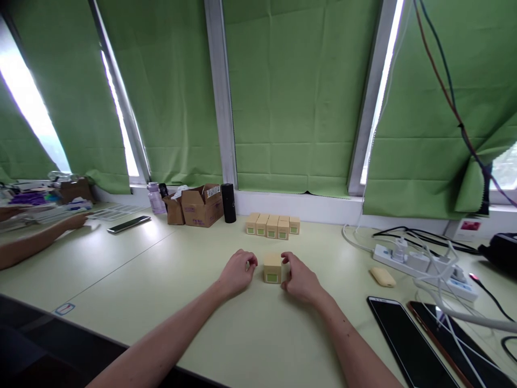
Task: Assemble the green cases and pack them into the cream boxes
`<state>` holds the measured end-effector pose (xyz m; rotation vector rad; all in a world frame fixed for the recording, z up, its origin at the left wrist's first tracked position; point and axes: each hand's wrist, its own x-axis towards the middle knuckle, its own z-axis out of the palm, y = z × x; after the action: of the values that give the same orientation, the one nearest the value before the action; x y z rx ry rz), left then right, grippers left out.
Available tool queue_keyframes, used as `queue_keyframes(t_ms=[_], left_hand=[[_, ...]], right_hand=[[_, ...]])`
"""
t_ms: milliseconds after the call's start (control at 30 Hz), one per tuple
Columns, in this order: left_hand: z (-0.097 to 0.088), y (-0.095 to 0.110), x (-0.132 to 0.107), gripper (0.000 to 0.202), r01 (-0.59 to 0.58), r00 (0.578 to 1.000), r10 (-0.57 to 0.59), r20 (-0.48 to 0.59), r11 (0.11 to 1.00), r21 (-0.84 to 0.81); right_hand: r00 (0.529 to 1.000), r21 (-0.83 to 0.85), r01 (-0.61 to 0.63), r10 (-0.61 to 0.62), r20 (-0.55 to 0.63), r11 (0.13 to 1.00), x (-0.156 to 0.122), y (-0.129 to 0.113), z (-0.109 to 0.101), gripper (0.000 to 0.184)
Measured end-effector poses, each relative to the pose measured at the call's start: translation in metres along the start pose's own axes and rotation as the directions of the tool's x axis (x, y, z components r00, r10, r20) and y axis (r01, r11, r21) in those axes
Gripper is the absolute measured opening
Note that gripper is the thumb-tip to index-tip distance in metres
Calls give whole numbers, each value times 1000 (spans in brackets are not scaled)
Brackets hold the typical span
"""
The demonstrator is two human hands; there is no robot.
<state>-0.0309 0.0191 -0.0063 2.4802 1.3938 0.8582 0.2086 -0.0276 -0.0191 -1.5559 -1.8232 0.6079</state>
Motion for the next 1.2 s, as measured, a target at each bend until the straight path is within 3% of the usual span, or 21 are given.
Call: queue_keyframes(t_ms=[167,400,633,767,900,1033,1200], left_hand=[[2,-4,0,17,11,1000,-10,-20,1000,16],[2,-4,0,18,-6,1000,6,-22,1000,2],[1,-2,0,18,-5,1000,5,-9,1000,-8],[1,-2,-1,19,-2,1000,2,-5,1000,-13],[4,-5,0,19,-9,1000,9,-8,1000,-11],[6,-6,1,20,-13,1000,13,-7,1000,-10],[5,-5,1,19,-16,1000,16,-5,1000,-13]], right_hand=[[994,284,112,-110,-26,952,1,-6,7,59],[979,416,86,0,-203,905,24,13,13,50],[883,351,-92,239,-403,932,57,47,-10,46],[834,263,-129,248,-493,956,64,58,-17,47],[787,171,-164,233,-572,972,57,61,-11,41],[840,84,-118,145,-523,989,50,59,1,19],[881,19,-104,101,-462,994,56,57,6,26]])
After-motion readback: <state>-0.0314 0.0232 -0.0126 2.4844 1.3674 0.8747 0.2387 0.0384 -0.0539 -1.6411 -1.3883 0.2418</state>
